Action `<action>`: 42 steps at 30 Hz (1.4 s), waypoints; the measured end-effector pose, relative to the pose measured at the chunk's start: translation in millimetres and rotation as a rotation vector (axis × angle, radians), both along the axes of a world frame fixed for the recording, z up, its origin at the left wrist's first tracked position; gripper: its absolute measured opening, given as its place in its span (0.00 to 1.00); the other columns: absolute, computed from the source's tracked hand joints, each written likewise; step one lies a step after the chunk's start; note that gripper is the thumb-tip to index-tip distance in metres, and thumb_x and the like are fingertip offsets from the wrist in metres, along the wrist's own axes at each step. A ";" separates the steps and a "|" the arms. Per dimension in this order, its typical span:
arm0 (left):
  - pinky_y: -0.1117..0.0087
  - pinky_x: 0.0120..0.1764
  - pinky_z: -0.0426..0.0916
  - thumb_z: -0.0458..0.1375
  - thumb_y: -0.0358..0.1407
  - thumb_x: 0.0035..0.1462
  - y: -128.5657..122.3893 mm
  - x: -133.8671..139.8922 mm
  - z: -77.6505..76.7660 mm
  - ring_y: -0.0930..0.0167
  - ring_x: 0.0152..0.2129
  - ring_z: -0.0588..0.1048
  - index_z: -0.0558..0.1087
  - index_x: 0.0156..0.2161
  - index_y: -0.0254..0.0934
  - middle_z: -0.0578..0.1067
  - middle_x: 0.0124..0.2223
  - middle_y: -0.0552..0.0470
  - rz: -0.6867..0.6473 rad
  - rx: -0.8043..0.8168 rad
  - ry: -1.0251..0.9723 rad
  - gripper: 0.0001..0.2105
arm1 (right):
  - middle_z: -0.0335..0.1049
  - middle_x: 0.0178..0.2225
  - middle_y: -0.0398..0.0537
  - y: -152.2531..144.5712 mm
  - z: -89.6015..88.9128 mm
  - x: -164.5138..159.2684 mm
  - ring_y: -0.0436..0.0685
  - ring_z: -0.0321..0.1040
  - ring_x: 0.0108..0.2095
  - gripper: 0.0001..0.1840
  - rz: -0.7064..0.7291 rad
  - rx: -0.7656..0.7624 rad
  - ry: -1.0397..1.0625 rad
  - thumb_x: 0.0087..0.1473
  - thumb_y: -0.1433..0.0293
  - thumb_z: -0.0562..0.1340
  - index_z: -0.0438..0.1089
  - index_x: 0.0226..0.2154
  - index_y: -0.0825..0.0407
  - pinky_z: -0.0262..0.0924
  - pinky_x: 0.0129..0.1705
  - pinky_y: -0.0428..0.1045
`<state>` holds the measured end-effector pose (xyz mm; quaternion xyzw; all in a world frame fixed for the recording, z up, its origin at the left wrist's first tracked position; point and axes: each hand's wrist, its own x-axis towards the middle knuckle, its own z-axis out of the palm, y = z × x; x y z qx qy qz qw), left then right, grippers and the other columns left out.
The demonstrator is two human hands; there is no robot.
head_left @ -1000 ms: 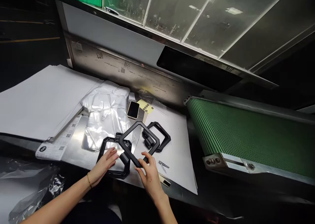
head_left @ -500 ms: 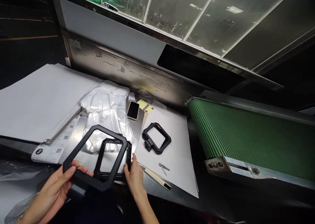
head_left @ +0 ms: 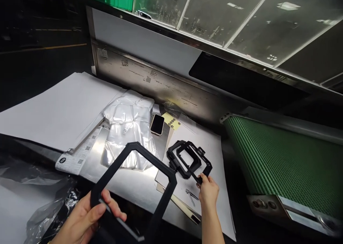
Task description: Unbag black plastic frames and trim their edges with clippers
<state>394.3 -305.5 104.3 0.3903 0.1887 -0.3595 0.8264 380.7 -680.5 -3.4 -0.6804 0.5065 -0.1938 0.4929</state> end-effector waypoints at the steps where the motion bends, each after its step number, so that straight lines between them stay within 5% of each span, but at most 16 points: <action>1: 0.72 0.36 0.67 0.60 0.40 0.44 0.4 -0.3 0.7 0.67 0.30 0.74 0.70 0.30 0.42 0.75 0.26 0.56 -0.004 -0.008 0.019 0.08 | 0.63 0.27 0.41 -3.1 -1.6 0.2 0.44 0.61 0.22 0.10 -0.006 0.004 0.034 0.54 0.66 0.55 0.64 0.33 0.57 0.59 0.21 0.42; 7: 0.71 0.34 0.69 0.63 0.38 0.41 -2.3 2.2 10.2 0.67 0.30 0.74 0.69 0.30 0.41 0.74 0.25 0.58 0.015 0.027 0.153 0.09 | 0.64 0.37 0.46 1.7 1.1 -12.9 0.50 0.64 0.32 0.14 -0.006 -0.092 0.139 0.53 0.65 0.56 0.62 0.41 0.56 0.63 0.32 0.50; 12: 0.69 0.35 0.70 0.64 0.36 0.40 -9.0 6.9 14.4 0.66 0.31 0.75 0.69 0.30 0.39 0.74 0.26 0.57 0.048 0.042 0.200 0.10 | 0.54 0.50 0.51 40.6 18.8 -28.6 0.57 0.59 0.44 0.22 0.012 -0.254 0.033 0.52 0.67 0.57 0.54 0.50 0.52 0.58 0.42 0.57; 20: 0.68 0.34 0.71 0.60 0.35 0.47 -22.9 3.6 12.7 0.65 0.31 0.76 0.68 0.32 0.37 0.75 0.28 0.54 -0.047 -0.004 0.171 0.07 | 0.67 0.38 0.49 135.1 38.4 -33.3 0.55 0.65 0.38 0.22 0.527 0.089 -0.197 0.48 0.64 0.59 0.59 0.47 0.49 0.62 0.39 0.54; 24: 0.67 0.33 0.71 0.57 0.33 0.50 -31.9 1.0 14.7 0.66 0.29 0.77 0.69 0.31 0.36 0.76 0.28 0.53 -0.140 -0.107 0.228 0.03 | 0.56 0.52 0.52 155.0 42.8 -23.6 0.58 0.59 0.48 0.31 0.659 0.123 -0.375 0.48 0.64 0.58 0.47 0.54 0.43 0.61 0.40 0.54; 26: 0.68 0.31 0.72 0.56 0.32 0.51 -34.3 0.3 14.1 0.66 0.27 0.77 0.70 0.31 0.35 0.77 0.27 0.53 -0.185 -0.160 0.325 0.03 | 0.51 0.55 0.50 156.0 47.2 -21.0 0.59 0.55 0.51 0.27 0.700 0.104 -0.428 0.49 0.65 0.57 0.50 0.52 0.43 0.59 0.44 0.55; 31: 0.74 0.24 0.70 0.50 0.39 0.55 -26.0 0.4 0.1 0.68 0.23 0.77 0.71 0.39 0.30 0.77 0.33 0.43 -0.440 -0.173 0.552 0.14 | 0.67 0.33 0.43 143.7 65.3 -29.5 0.53 0.63 0.38 0.06 0.744 -0.017 -0.363 0.52 0.67 0.54 0.65 0.34 0.48 0.57 0.41 0.51; 34: 0.68 0.24 0.70 0.47 0.44 0.55 -16.6 3.0 -13.6 0.58 0.31 0.76 0.63 0.50 0.36 0.72 0.46 0.39 -0.569 -0.154 0.423 0.20 | 0.62 0.23 0.40 131.0 80.4 -36.4 0.50 0.60 0.25 0.07 0.817 -0.027 -0.224 0.53 0.67 0.53 0.65 0.32 0.50 0.56 0.30 0.47; 39: 0.59 0.38 0.66 0.52 0.53 0.46 -8.8 6.9 -24.0 0.50 0.43 0.69 0.64 0.50 0.35 0.69 0.49 0.38 -0.600 -0.191 0.353 0.30 | 0.54 0.14 0.35 112.1 95.7 -35.0 0.46 0.52 0.17 0.11 0.985 0.106 0.005 0.54 0.66 0.53 0.64 0.25 0.52 0.48 0.21 0.44; 42: 0.65 0.39 0.65 0.63 0.38 0.40 -10.3 4.5 -23.3 0.57 0.40 0.72 0.65 0.49 0.39 0.75 0.43 0.43 -0.772 -0.135 0.238 0.27 | 0.54 0.13 0.34 109.4 89.6 -31.2 0.44 0.52 0.16 0.12 1.021 0.158 0.072 0.53 0.65 0.54 0.65 0.24 0.54 0.50 0.20 0.43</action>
